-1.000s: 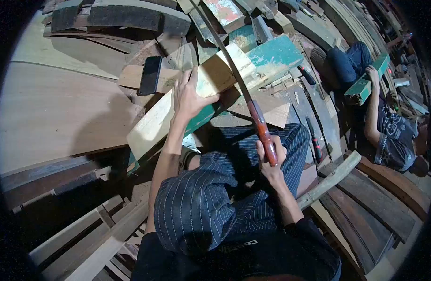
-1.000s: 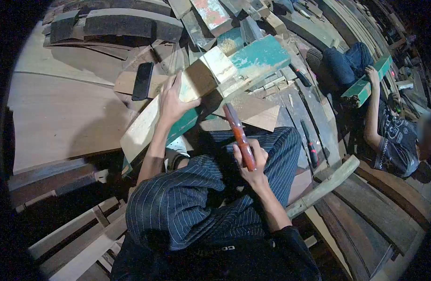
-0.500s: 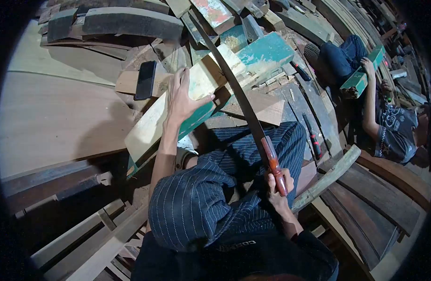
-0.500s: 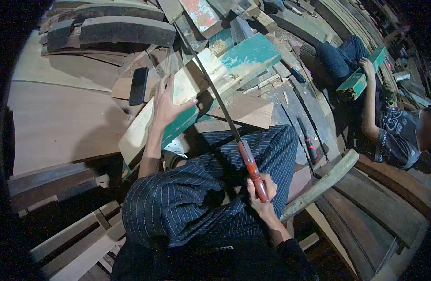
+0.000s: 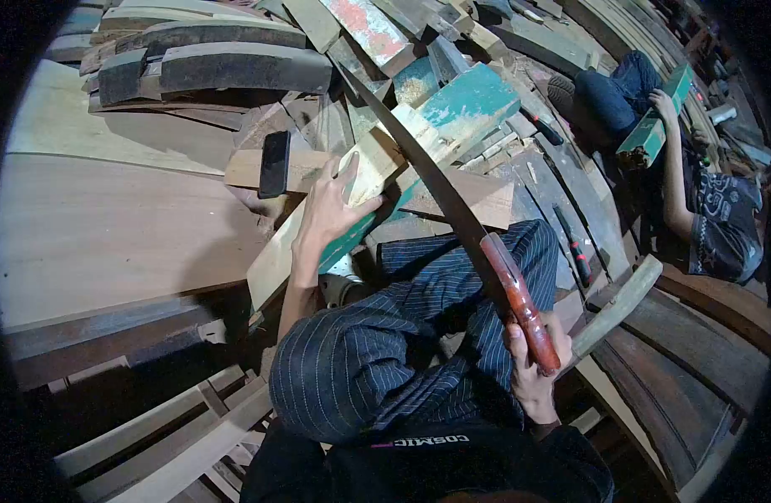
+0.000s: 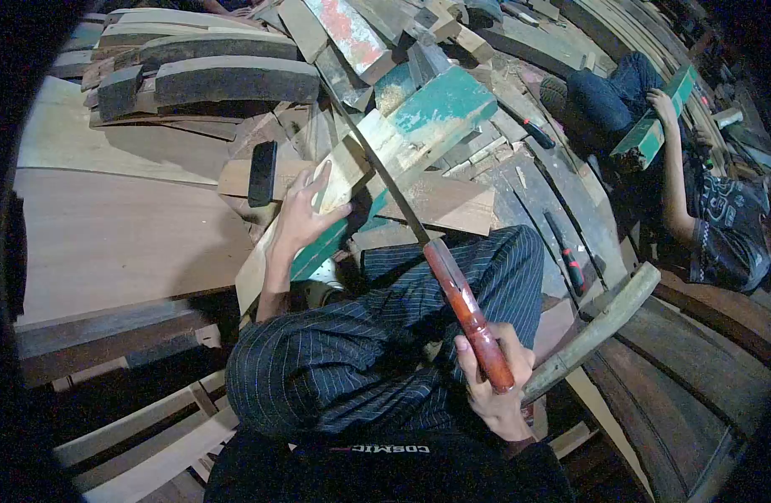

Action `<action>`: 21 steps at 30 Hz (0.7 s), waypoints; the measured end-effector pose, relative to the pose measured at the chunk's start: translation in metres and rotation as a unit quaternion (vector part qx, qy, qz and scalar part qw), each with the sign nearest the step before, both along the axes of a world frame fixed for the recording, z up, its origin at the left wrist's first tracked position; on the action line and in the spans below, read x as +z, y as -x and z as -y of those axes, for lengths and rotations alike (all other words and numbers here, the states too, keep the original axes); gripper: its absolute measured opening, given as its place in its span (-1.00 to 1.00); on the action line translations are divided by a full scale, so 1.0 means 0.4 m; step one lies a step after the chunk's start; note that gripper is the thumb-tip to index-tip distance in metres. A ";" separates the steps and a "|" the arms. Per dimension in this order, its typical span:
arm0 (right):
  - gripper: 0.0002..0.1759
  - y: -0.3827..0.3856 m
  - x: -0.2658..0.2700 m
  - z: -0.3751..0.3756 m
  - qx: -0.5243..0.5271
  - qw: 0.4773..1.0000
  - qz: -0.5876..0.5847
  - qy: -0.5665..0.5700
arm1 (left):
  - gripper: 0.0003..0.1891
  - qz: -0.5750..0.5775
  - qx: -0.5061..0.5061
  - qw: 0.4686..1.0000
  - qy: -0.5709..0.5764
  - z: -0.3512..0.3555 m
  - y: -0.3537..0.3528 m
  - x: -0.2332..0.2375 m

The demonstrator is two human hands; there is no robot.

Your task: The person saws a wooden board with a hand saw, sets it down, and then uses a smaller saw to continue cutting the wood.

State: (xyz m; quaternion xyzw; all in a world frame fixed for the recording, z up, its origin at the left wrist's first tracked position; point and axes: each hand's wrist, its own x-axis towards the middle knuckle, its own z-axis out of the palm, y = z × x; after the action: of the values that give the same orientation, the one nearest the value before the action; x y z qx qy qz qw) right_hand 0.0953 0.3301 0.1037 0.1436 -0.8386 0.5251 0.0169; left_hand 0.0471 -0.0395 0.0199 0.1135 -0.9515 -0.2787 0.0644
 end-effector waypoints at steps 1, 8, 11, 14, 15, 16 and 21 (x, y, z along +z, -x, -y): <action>-0.74 -0.007 -0.005 0.000 0.004 1.000 -0.020 -0.020 | -0.07 0.003 0.003 1.000 0.003 -0.002 0.000 0.001; -0.69 -0.015 -0.069 0.032 0.094 0.985 -0.141 0.015 | -0.10 -0.031 -0.004 0.999 0.038 -0.006 -0.001 -0.016; -0.68 -0.008 -0.117 0.041 0.128 0.977 -0.167 0.015 | -0.10 -0.061 0.010 0.998 0.021 -0.015 0.000 -0.033; -0.67 0.000 -0.171 0.012 0.120 0.977 -0.173 0.023 | -0.09 -0.056 0.018 0.997 0.039 -0.019 -0.004 -0.047; -0.67 0.009 -0.182 0.002 0.128 0.977 -0.167 0.033 | -0.08 -0.055 0.018 0.997 0.051 -0.016 -0.005 -0.053; -0.67 0.016 -0.194 -0.010 0.129 0.976 -0.172 0.029 | -0.04 -0.065 0.021 0.996 0.052 -0.015 -0.007 -0.060; -0.67 0.074 -0.261 0.029 0.117 0.976 -0.181 -0.003 | -0.04 -0.087 0.023 0.993 0.071 -0.039 -0.012 -0.073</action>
State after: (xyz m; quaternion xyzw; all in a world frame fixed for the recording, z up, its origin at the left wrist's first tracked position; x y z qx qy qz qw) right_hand 0.0658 0.3183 -0.0006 0.3335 -0.8005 0.4863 0.1069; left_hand 0.0520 -0.0238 -0.0093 0.1062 -0.9566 -0.2180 0.1614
